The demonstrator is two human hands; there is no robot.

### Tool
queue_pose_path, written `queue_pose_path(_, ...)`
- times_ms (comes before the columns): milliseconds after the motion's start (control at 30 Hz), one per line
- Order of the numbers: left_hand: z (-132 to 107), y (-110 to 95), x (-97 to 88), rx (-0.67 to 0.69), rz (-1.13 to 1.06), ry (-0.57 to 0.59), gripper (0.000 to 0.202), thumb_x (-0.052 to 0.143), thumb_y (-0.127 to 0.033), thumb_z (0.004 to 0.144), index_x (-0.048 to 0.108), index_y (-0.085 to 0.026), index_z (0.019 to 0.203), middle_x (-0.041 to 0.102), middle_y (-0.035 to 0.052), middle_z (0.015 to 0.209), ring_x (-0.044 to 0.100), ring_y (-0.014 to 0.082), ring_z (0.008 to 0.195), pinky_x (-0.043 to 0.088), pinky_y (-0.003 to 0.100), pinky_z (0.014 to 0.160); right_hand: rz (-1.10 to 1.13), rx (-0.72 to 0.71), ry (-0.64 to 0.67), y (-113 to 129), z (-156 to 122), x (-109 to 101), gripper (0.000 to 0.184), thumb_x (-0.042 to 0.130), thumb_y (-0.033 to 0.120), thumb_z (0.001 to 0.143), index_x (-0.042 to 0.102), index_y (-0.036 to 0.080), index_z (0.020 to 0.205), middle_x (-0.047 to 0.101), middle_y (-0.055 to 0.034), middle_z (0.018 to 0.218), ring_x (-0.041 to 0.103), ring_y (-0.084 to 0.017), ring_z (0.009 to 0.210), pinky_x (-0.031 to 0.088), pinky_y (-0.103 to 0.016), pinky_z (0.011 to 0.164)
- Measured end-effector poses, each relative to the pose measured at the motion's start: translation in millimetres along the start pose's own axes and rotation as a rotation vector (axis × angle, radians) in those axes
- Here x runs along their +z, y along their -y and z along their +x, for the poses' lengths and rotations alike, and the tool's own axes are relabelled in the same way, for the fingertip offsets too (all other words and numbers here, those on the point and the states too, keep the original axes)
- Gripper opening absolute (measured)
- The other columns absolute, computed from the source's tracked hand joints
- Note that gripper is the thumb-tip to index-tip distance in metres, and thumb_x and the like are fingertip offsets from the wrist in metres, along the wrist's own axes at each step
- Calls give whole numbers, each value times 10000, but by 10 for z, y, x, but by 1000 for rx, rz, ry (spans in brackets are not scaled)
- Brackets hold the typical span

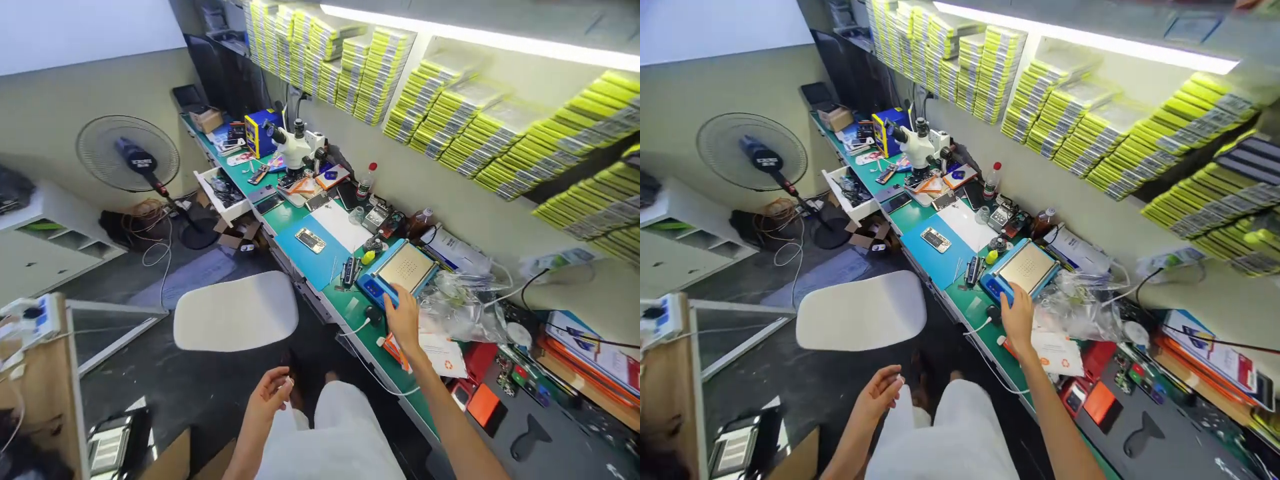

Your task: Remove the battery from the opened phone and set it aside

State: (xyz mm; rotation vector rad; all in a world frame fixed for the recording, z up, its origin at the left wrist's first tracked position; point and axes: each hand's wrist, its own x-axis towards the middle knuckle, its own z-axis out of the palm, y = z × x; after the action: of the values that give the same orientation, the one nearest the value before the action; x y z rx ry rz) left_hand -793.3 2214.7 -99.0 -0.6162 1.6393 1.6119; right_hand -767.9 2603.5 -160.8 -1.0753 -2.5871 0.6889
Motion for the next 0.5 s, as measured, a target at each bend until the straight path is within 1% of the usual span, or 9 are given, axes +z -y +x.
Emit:
queue_pose_path(67, 416, -250, -30, -4, 70, 49, 671, 942, -679, 513, 793, -172, 926, 754, 67, 832, 616, 154, 651, 467, 267, 594, -97, -10, -52, 70, 362, 187, 395, 652, 434, 1009, 643, 188, 1319, 628, -107, 1388, 584, -282, 1311, 470, -565, 1131)
queue_pose_path(100, 617, -368, -13, -1, 107, 73, 646, 934, -679, 528, 792, -169, 897, 752, 68, 827, 623, 165, 670, 474, 274, 602, -145, -8, -76, 78, 524, 279, 384, 655, 433, 1006, 651, 187, 1301, 626, -107, 1390, 578, -283, 1316, 463, -566, 1135)
queue_pose_path(133, 811, -480, 25, 8, 142, 94, 619, 923, -678, 550, 790, -168, 875, 750, 68, 824, 634, 178, 698, 482, 280, 615, -192, -2, -98, 74, 672, 370, 383, 658, 436, 1003, 653, 184, 1291, 625, -107, 1388, 572, -286, 1323, 453, -570, 1141)
queue_pose_path(200, 1177, -685, 165, 38, 207, 130, 568, 895, -669, 608, 787, -175, 867, 744, 61, 820, 646, 194, 739, 496, 290, 642, -280, 14, -132, 39, 924, 546, 388, 665, 443, 995, 655, 179, 1279, 622, -108, 1386, 559, -293, 1334, 431, -581, 1155)
queue_pose_path(267, 1518, -865, 375, 72, 271, 161, 517, 866, -644, 670, 786, -180, 882, 730, 49, 791, 646, 199, 738, 500, 297, 652, -353, 25, -143, -5, 1117, 706, 395, 674, 453, 986, 658, 176, 1267, 624, -109, 1379, 551, -298, 1341, 405, -595, 1171)
queue_pose_path(333, 1848, -1032, 634, 112, 335, 186, 460, 827, -607, 737, 784, -182, 909, 718, 42, 765, 642, 197, 715, 495, 298, 642, -406, 26, -133, -38, 1258, 840, 385, 683, 458, 979, 669, 175, 1240, 633, -105, 1355, 547, -300, 1342, 375, -605, 1188)
queue_pose_path(367, 2012, -1115, 774, 136, 366, 198, 430, 803, -583, 773, 783, -185, 934, 727, 45, 784, 647, 198, 720, 495, 299, 643, -425, 24, -123, -46, 1312, 895, 374, 684, 455, 976, 675, 174, 1224, 641, -102, 1336, 544, -299, 1340, 357, -610, 1197)
queue_pose_path(433, 2339, -1276, 1058, 194, 428, 221, 370, 766, -522, 824, 776, -197, 1001, 767, 65, 902, 674, 203, 776, 512, 306, 685, -450, 18, -101, -50, 1395, 983, 340, 678, 435, 976, 686, 173, 1192, 657, -97, 1284, 538, -300, 1331, 309, -622, 1217)
queue_pose_path(500, 2658, -1425, 1330, 262, 500, 237, 333, 740, -468, 862, 764, -215, 1078, 784, 72, 1005, 696, 214, 867, 524, 322, 763, -461, 17, -79, -41, 1453, 1045, 305, 656, 400, 976, 702, 164, 1163, 680, -109, 1213, 532, -312, 1302, 250, -640, 1239)
